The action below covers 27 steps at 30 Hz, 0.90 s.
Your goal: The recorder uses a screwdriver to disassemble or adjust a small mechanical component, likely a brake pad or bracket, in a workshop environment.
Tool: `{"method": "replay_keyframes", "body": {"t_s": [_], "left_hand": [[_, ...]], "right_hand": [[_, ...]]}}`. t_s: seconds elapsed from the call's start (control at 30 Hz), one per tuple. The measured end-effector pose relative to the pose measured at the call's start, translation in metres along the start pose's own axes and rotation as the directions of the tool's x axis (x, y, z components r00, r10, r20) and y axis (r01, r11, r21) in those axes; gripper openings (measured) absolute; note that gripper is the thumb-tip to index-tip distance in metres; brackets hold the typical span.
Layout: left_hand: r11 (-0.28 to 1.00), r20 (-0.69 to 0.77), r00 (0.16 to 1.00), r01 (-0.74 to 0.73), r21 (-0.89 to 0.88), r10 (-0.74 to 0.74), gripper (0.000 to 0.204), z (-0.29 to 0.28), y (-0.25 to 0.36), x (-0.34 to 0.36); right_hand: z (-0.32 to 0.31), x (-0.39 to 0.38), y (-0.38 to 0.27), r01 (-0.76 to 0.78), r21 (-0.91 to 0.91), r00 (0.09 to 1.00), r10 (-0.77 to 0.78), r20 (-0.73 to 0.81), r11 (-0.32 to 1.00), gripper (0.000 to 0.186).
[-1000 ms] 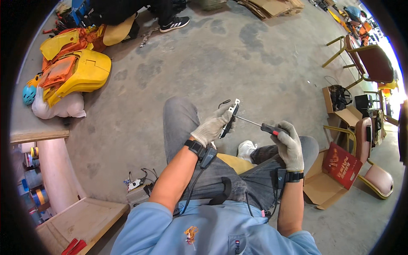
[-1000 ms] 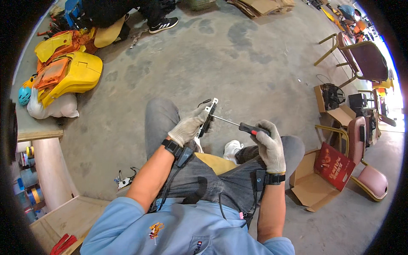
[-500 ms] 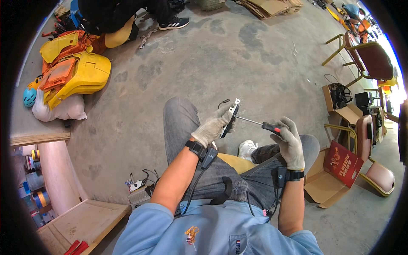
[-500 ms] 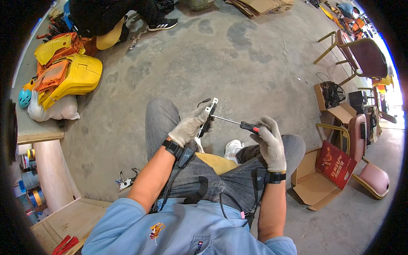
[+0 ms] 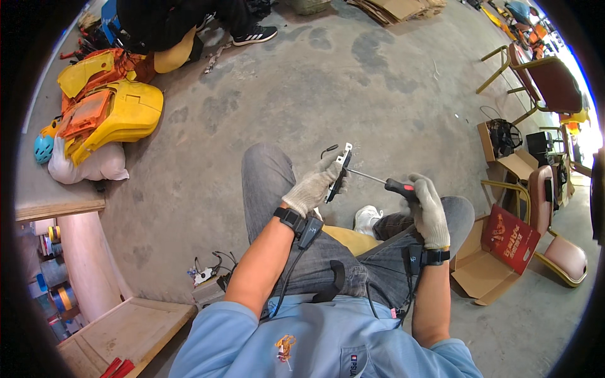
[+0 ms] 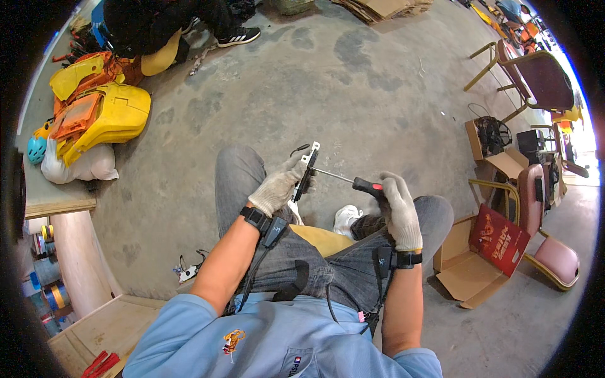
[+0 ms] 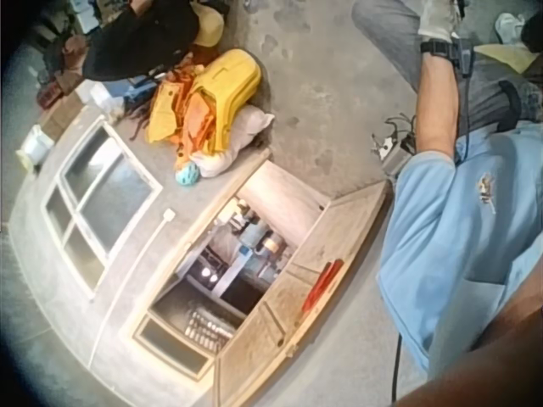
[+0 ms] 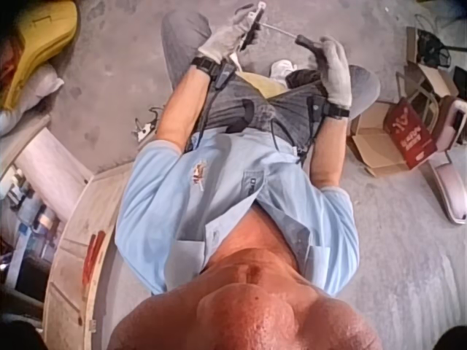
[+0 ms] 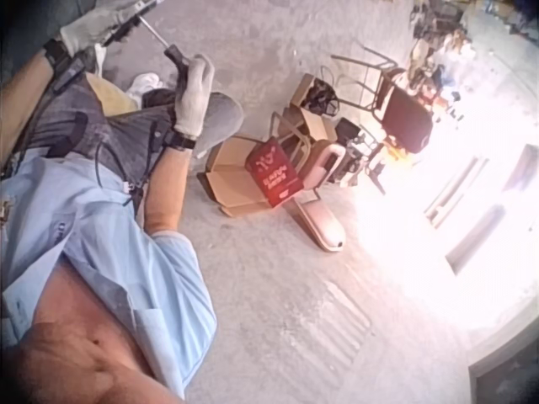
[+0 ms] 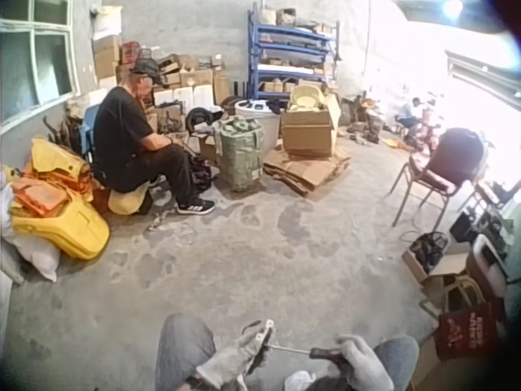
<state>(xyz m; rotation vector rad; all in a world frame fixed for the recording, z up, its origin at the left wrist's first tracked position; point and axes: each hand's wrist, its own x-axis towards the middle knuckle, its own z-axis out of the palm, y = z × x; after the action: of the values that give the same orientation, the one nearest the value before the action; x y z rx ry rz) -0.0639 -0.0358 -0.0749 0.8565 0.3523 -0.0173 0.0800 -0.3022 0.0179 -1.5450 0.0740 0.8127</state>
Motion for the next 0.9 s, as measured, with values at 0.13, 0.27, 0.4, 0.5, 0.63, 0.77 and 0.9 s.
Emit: {"method": "replay_keyframes", "body": {"t_s": [0.13,0.27,0.4,0.5,0.63,0.77,0.9], "left_hand": [[0.999,0.023,0.999,-0.023,0.037,0.023,0.080,0.000,0.000,0.001],[0.997,-0.024,1.000,0.015,0.071,-0.013,0.084,0.002,0.002,0.001],[0.995,-0.029,0.999,0.027,0.093,-0.025,0.083,0.002,0.002,0.000],[0.995,-0.033,0.999,0.036,0.088,-0.033,0.080,0.000,0.001,-0.001],[0.992,-0.018,1.000,0.014,0.122,-0.012,0.077,0.000,0.001,0.001],[0.997,-0.062,0.997,0.054,0.062,-0.050,0.074,0.003,0.001,0.000],[0.993,-0.066,0.995,0.080,0.082,-0.074,0.077,0.002,0.002,0.000]], "right_hand": [[-0.009,0.003,-0.004,-0.103,-0.057,0.991,0.108,0.084,0.993,0.034],[0.001,0.002,0.006,0.119,0.140,0.992,-0.123,0.018,0.983,0.033],[0.003,-0.002,0.002,0.078,0.080,0.997,-0.076,-0.023,0.994,0.036],[-0.006,-0.001,-0.003,-0.096,-0.098,0.994,0.100,0.045,0.991,0.037],[-0.006,0.005,0.005,0.038,0.007,0.999,-0.038,0.020,0.999,0.036],[0.001,0.003,0.009,0.139,0.193,0.990,-0.133,-0.041,0.971,0.037],[-0.005,-0.002,-0.001,0.014,0.100,1.000,-0.013,-0.017,0.995,0.037]]}}
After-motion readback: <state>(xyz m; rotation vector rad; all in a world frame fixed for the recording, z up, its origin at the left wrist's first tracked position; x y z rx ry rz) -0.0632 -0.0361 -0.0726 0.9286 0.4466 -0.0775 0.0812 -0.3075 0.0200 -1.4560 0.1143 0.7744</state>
